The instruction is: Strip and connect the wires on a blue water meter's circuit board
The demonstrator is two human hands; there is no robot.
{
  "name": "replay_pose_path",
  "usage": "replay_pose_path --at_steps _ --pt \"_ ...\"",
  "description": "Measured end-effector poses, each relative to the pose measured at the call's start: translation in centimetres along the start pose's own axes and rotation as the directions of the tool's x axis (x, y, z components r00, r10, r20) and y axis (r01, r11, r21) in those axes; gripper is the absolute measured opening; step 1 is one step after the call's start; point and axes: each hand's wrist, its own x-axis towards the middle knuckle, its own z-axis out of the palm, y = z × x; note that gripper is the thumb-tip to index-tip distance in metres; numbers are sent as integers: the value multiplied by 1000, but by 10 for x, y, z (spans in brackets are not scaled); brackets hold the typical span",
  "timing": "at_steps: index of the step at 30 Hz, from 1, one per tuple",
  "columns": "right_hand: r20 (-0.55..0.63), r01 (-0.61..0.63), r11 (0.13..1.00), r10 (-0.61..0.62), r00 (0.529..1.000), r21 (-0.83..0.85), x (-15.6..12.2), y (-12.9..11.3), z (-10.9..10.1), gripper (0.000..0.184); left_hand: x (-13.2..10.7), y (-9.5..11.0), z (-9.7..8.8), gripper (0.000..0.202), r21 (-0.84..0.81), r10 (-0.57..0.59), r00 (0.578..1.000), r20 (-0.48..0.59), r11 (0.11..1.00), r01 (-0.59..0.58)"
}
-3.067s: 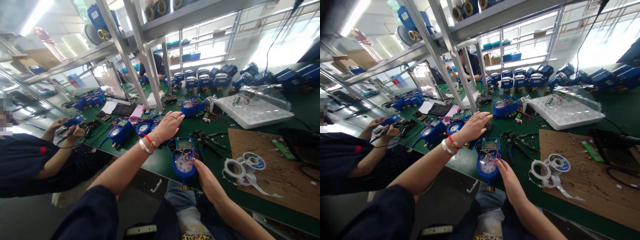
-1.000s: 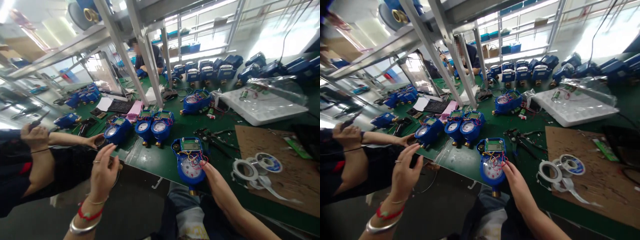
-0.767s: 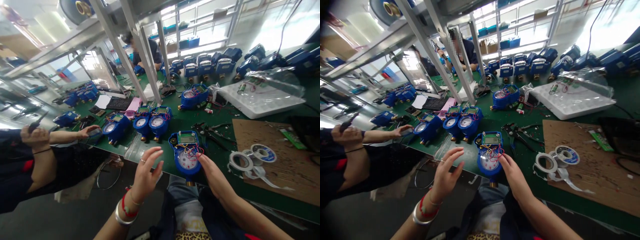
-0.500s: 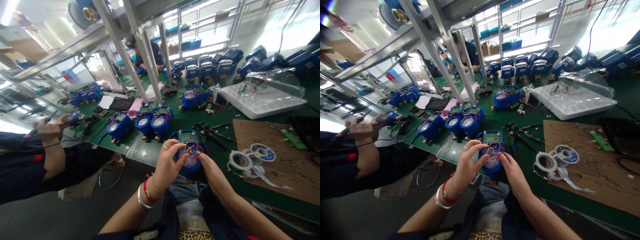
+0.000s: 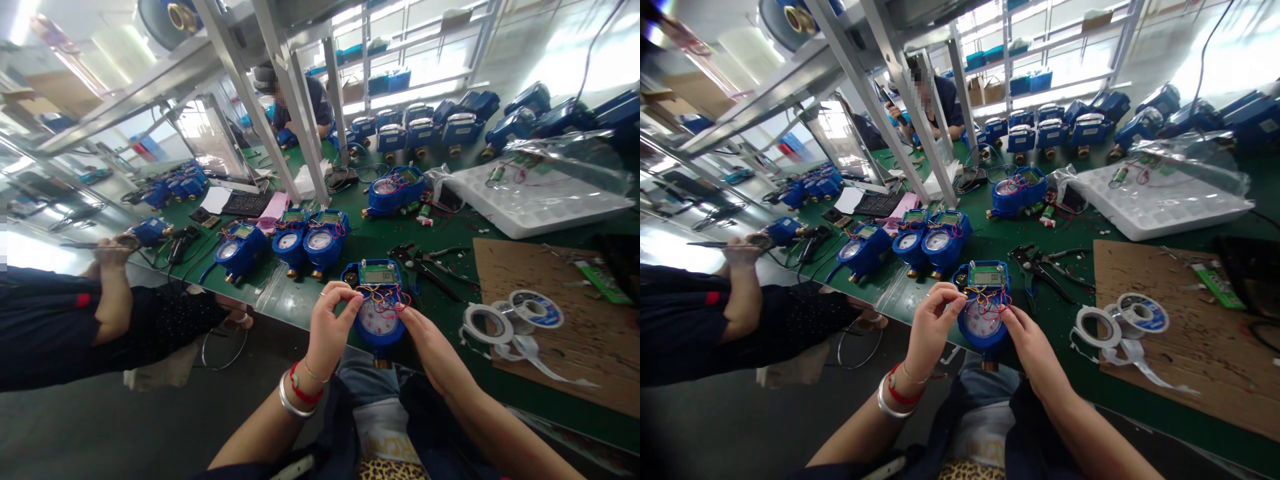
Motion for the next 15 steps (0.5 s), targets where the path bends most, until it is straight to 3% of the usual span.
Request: replay_pose_path --at_steps 4,10,15 --pt "71 27 983 -14 997 -183 -2 -11 -9 53 1 4 1 10 4 47 997 56 999 -47" --pt "63 92 935 -74 995 -342 -6 -18 -17 54 8 14 3 7 13 161 962 219 986 -168" --pt "64 194 849 -187 980 -492 -8 -23 -20 57 13 14 4 10 116 111 974 197 984 -135"
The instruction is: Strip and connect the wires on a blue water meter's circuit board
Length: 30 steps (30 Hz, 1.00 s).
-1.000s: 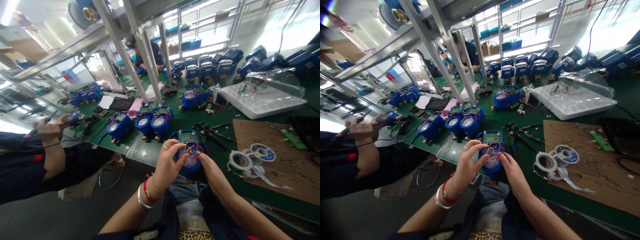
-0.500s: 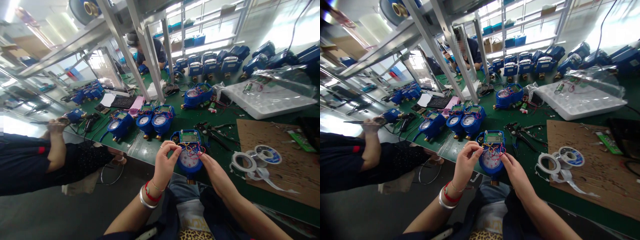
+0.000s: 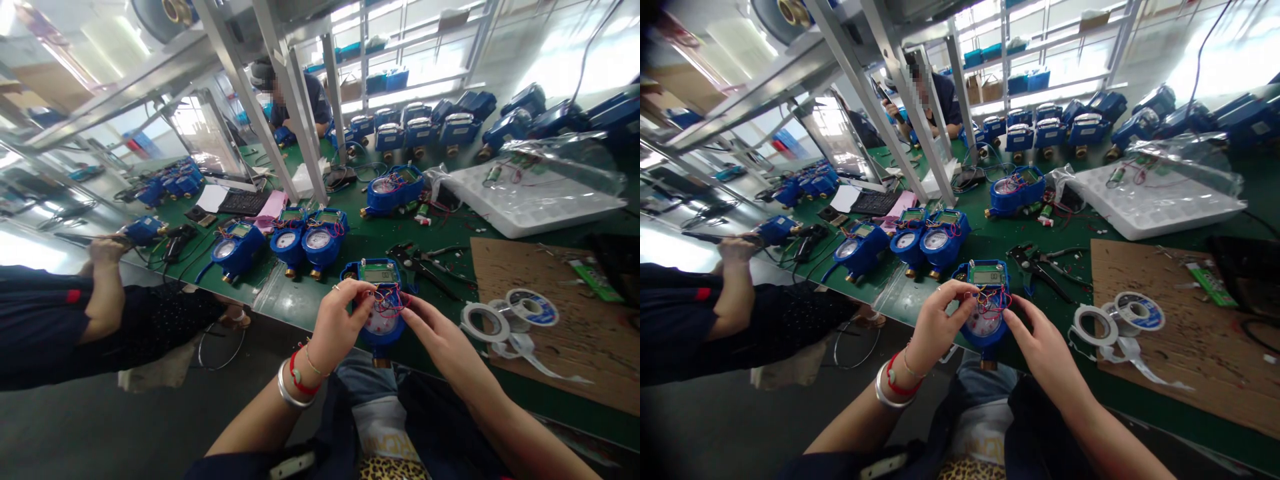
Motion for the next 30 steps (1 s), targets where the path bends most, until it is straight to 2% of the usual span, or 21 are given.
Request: replay_pose_path --at_steps 3,5,7,9,12,17,20,23,26,30 --pt "-151 130 975 -158 976 -182 0 -15 -7 55 1 -2 1 13 5 -5 1000 5 1000 5" --pt "-190 279 917 -340 921 -285 2 -30 -12 48 2 -3 1 13 -3 -10 1000 -5 1000 10" --pt "-97 455 821 -513 853 -346 8 -44 -13 37 1 -4 3 13 -18 -23 999 -36 1000 23" --pt "43 573 713 -610 791 -404 17 -54 -12 29 0 -4 4 13 -40 -32 997 -77 999 29" --pt "148 595 596 -629 763 -539 32 -60 -7 27 -4 -3 7 12 -73 -35 989 -142 997 25" --pt "224 541 527 -548 806 -656 45 -64 -1 22 -13 -4 13 12 -102 -58 971 -233 994 35" --pt "265 516 532 -478 838 -672 47 -69 0 17 -17 -7 15 15 -115 -76 964 -254 992 48" --pt "287 500 579 -423 859 -644 52 -74 0 15 -17 -8 15 17 -134 -88 963 -256 989 55" --pt "266 440 698 -350 898 -565 58 -78 0 19 -16 -8 15 17 -117 -47 971 -236 993 20" --pt "262 309 883 -223 939 -353 64 -83 -4 28 -20 -9 18 17 8 120 982 -148 993 -120"
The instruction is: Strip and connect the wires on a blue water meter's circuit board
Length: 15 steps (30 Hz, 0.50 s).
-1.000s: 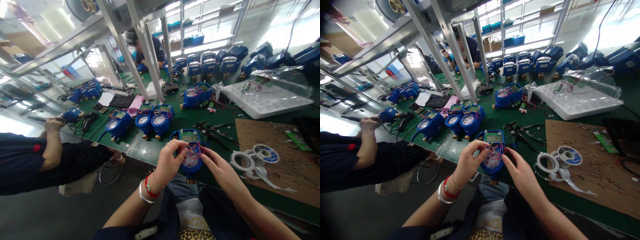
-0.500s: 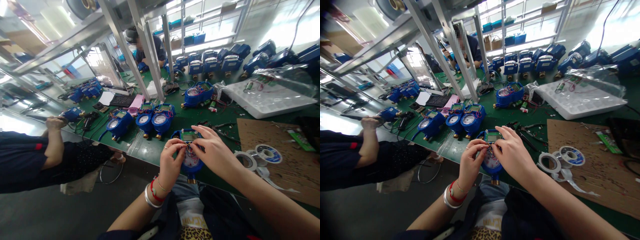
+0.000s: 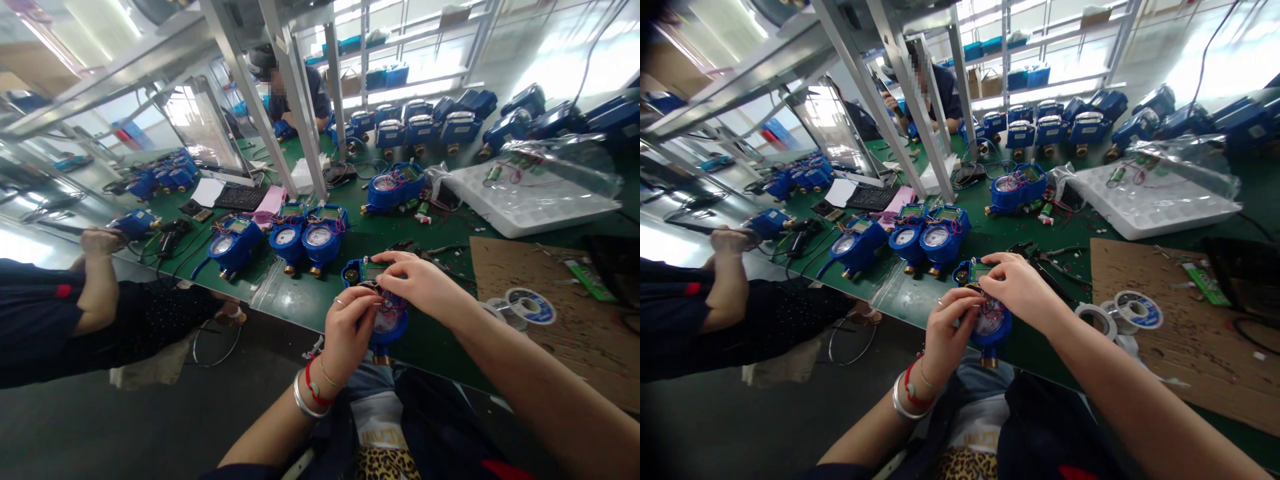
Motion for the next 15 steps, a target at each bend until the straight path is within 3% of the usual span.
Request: replay_pose_path --at_steps 3,5,11,15 --pt "21 -48 978 44 999 205 -1 0 -3 33 -4 -1 1 22 87 124 991 48 988 -127" --pt "9 -15 976 13 1000 218 -3 1 -3 33 -5 -2 -1 24 96 135 989 63 986 -140" --pt "-190 173 985 -168 967 9 -18 11 2 22 -4 1 -6 21 -27 -27 1000 7 999 27" --pt "-168 268 961 -275 947 -64 -31 9 0 17 -1 3 -7 18 -101 -104 994 -24 990 101"
